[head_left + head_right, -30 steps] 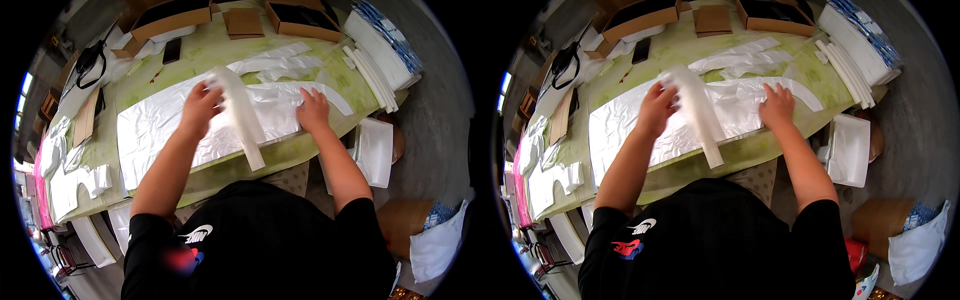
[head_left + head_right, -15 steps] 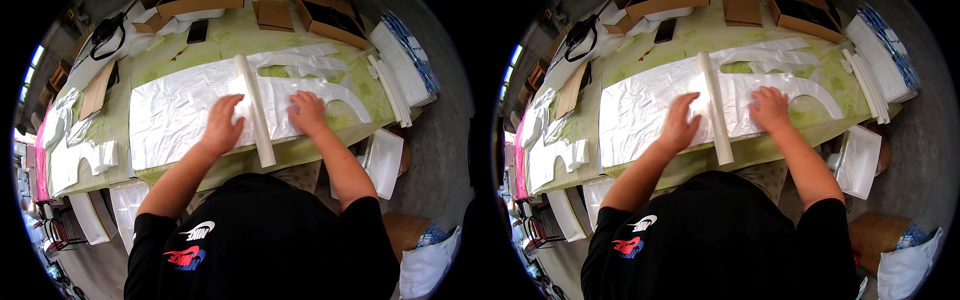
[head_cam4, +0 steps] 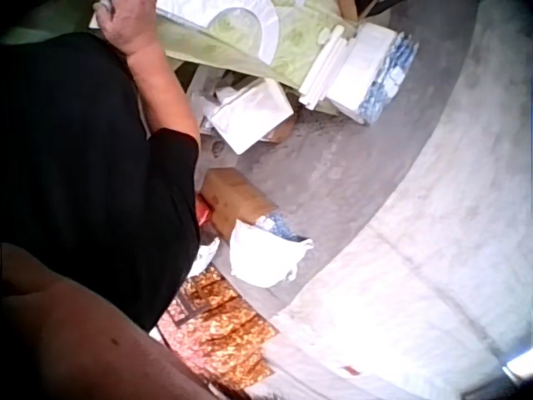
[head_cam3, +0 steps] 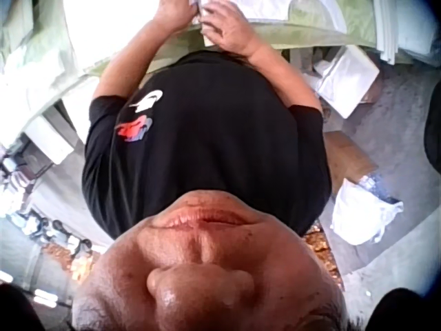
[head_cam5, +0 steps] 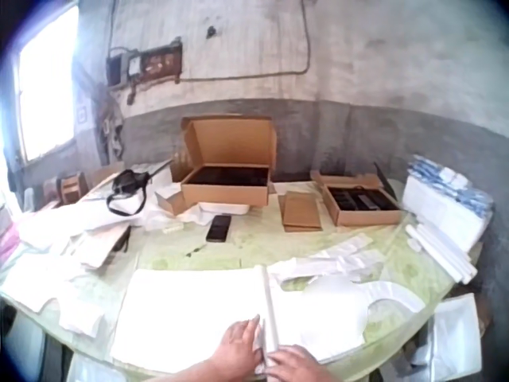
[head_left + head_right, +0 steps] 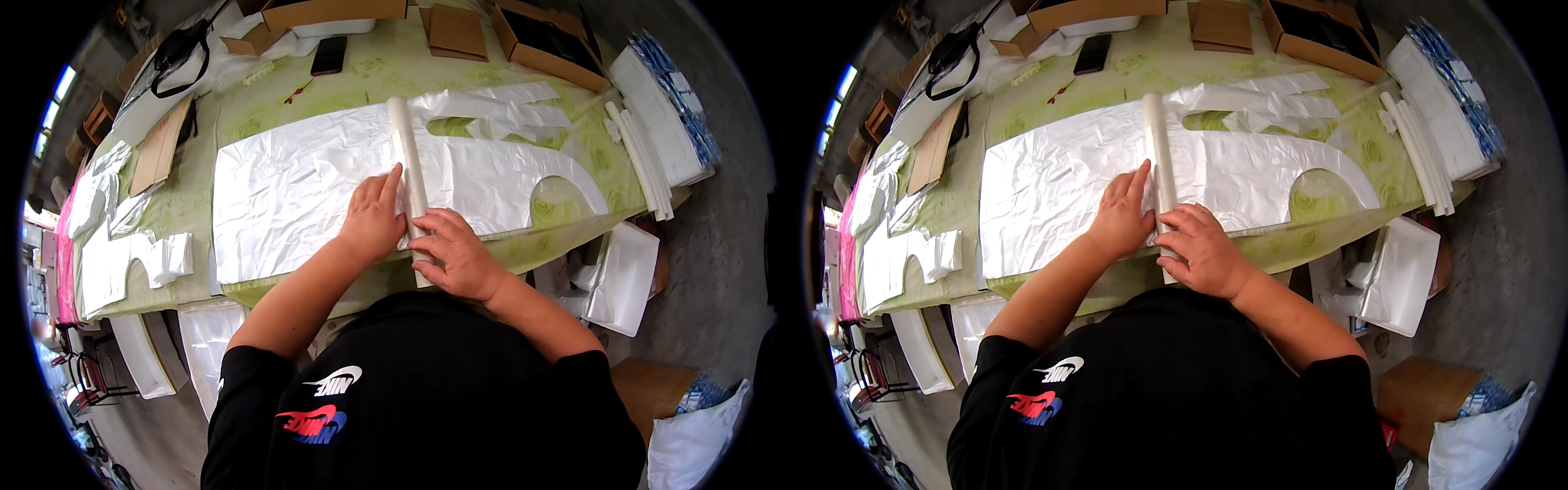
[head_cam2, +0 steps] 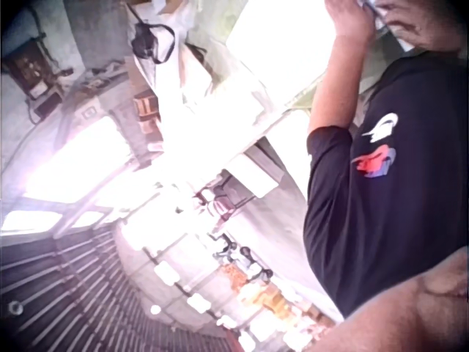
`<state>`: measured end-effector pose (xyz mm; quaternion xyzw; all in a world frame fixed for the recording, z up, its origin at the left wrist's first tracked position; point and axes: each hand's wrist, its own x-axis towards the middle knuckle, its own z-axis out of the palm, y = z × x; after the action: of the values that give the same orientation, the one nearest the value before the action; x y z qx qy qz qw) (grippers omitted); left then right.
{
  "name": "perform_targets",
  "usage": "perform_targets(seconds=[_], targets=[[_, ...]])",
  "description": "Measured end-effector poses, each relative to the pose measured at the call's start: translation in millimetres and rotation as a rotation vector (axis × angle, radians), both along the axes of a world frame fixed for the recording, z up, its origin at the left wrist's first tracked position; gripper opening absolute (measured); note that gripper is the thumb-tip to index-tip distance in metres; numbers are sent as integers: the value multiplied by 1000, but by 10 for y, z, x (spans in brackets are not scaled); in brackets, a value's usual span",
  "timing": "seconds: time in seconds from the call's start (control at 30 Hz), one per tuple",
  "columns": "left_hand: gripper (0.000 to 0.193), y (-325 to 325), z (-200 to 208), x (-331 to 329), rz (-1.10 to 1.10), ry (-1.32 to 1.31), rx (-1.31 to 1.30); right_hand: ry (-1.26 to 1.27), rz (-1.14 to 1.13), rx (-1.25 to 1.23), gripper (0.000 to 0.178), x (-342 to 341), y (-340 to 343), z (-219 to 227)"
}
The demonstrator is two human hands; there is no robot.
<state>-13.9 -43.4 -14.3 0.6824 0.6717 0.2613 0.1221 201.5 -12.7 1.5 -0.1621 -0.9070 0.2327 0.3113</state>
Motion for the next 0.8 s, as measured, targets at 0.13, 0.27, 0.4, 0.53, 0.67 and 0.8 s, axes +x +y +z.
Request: perform_targets(seconds=[0.13,0.27,0.4,0.53,0.67,0.8], targets=[[63,116,259,-160,-112,81,333,-20,-16,66,28,-61,1,74],[43,244,327,-143,-351,128,269,-77,-15,88,28,-109,-63,198],[26,237,145,-159,-216,78,183,-27,-110,48,29,-91,-38,105],[33,147,134,-292,-160,76,232,-43,-229,98,30,-142,189,22],[52,-61,24,-363,-121,40,145,-114,-129,182,42,-469,619,-259],[65,-161,-16,-421,-95,-18,120,-377,-102,144,56,-1003,1037,-404]])
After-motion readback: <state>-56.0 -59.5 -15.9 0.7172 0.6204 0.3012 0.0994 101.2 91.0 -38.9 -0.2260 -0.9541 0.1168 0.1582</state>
